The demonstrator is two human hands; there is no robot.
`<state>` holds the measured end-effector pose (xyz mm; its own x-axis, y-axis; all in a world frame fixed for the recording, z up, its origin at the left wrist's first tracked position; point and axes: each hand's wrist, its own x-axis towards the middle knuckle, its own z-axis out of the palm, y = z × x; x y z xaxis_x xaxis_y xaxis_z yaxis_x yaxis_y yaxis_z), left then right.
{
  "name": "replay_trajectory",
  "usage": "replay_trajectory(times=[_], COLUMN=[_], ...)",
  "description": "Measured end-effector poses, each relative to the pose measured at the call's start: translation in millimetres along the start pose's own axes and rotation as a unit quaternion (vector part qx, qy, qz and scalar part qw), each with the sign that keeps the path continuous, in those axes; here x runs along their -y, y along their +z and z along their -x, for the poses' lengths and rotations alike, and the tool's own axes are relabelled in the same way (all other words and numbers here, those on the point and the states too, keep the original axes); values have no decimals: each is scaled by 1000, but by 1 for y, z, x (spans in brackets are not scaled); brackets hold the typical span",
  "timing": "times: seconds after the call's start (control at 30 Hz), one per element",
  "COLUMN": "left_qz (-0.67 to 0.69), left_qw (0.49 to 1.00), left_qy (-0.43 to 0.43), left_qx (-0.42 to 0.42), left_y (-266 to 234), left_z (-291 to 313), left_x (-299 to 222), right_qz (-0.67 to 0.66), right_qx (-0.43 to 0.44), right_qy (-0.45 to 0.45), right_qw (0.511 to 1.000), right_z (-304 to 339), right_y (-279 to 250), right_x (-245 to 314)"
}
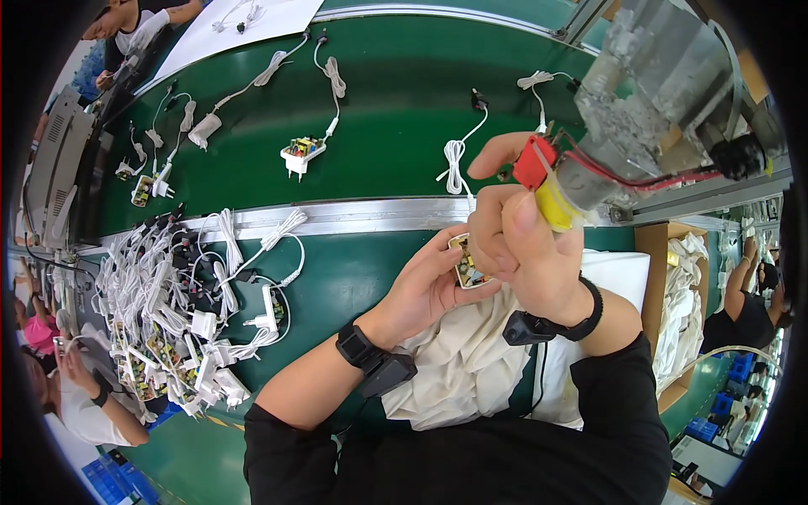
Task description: The person picks up a circuit board and fits it into a plastic housing, then uses a power tool to secure the assembly. After completing the unit, they place the finished charger onto the conveyor belt and reach for another circuit board.
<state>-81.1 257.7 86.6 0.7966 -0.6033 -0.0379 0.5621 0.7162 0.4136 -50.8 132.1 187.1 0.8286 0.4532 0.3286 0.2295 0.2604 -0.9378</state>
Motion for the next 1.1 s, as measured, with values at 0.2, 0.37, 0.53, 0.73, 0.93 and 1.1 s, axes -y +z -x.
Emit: replay_trajectory(times=[0.2,0.37,0.53,0.73,0.93,1.1], left_qz=[-160,-677,-825,-861,-816,-635], left_qw=[985,604,459,270,409,713], left_qy=[57,421,305,349,65,-17], left_qx=[-26,-6,-126,-253,-403,-297], left_y=[1,21,-31,-9,-15,3], left_z=[-39,-104,-121,-90,-39,-32], left_x=[-22,-77,-72,-102,-154,-128], right_qz=[-14,-26,-34,-40,-82,-73], right_qx=[-11,-9,-18,-44,-19,-16], right_qy=[21,44,49,48,41,58], right_qw=[1000,999,998,997,996,996], right_z=[-1,0,-2,-4,-6,-6], right_y=[0,2,-1,-16,-19,-17], right_x=[13,15,18,13,15,17])
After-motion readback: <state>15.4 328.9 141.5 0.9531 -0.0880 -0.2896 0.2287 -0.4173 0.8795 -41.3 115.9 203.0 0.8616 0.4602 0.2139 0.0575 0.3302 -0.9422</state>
